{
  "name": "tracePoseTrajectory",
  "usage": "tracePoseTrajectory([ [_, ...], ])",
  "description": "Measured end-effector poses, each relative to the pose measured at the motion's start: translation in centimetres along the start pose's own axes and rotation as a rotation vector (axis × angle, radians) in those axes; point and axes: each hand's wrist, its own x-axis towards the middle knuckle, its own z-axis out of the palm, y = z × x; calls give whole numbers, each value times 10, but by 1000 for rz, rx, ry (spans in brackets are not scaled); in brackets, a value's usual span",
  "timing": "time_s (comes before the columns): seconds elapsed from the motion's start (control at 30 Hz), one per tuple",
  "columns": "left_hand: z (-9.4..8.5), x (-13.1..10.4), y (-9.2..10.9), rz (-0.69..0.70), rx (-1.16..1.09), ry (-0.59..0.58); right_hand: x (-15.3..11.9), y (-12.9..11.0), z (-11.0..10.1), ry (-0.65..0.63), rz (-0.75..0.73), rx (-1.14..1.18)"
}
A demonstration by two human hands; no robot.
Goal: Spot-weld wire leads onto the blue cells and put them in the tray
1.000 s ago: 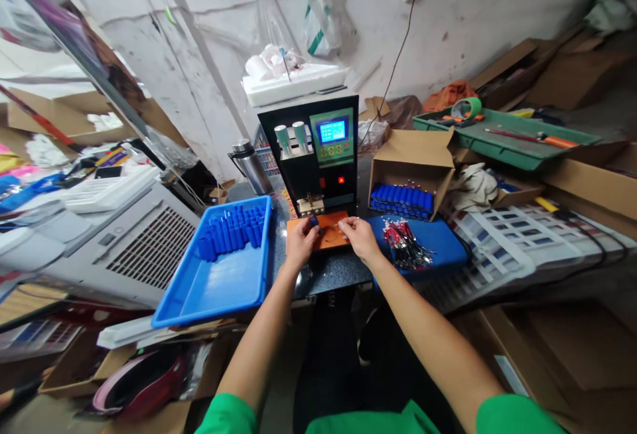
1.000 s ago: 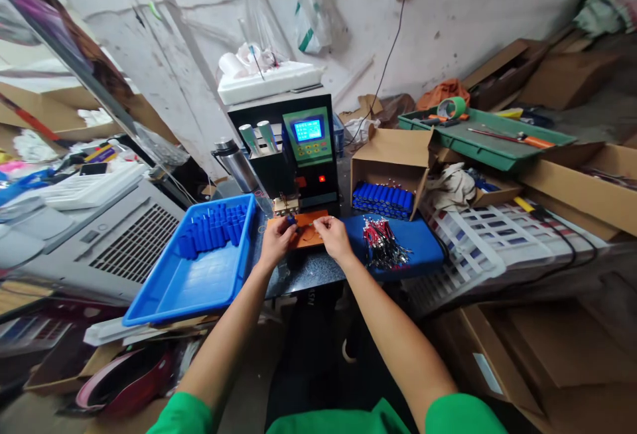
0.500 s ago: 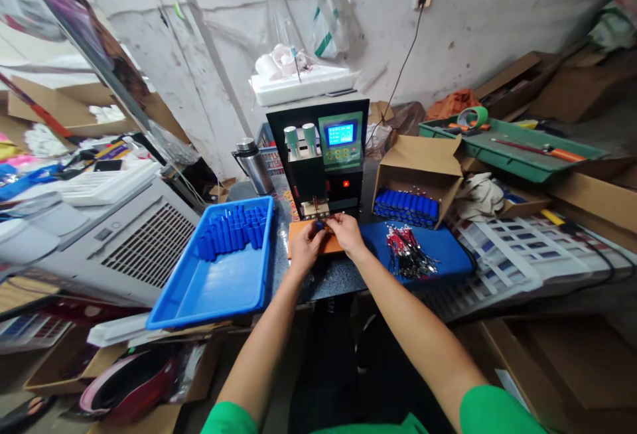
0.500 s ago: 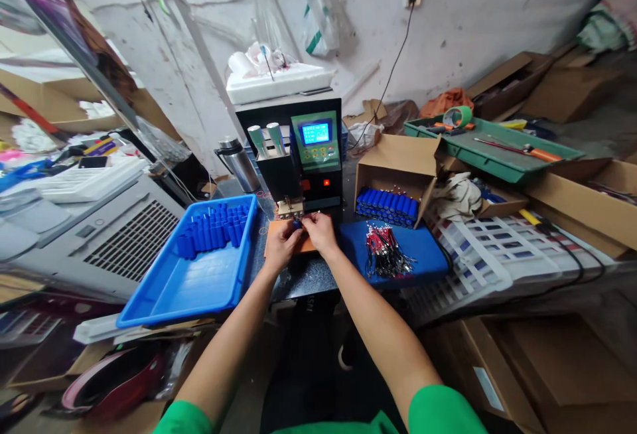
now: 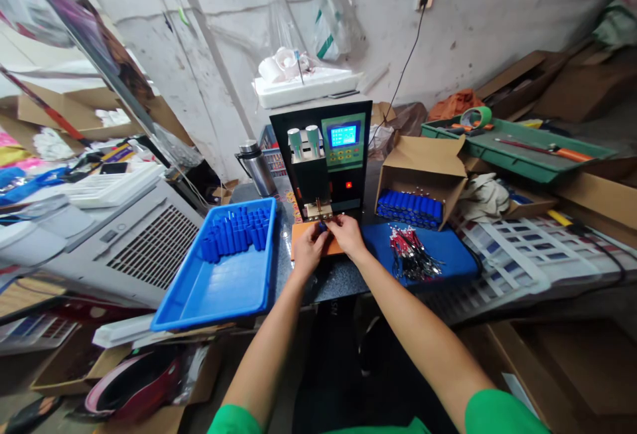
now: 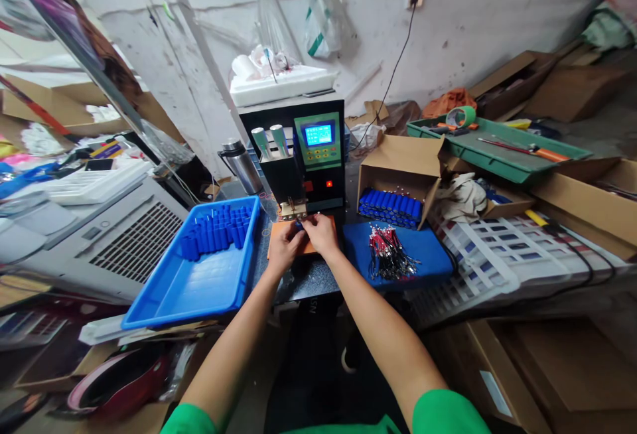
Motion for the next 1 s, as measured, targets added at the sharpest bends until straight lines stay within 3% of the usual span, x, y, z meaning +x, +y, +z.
tracePoseTrajectory([
  [0.67,2,-1,9,-7,-38,-15,-3,-7,-2,12,1,-72],
  [1.0,2,2,-2,-6,-17,-17,-6,-8,-9,-26,-24,-22],
])
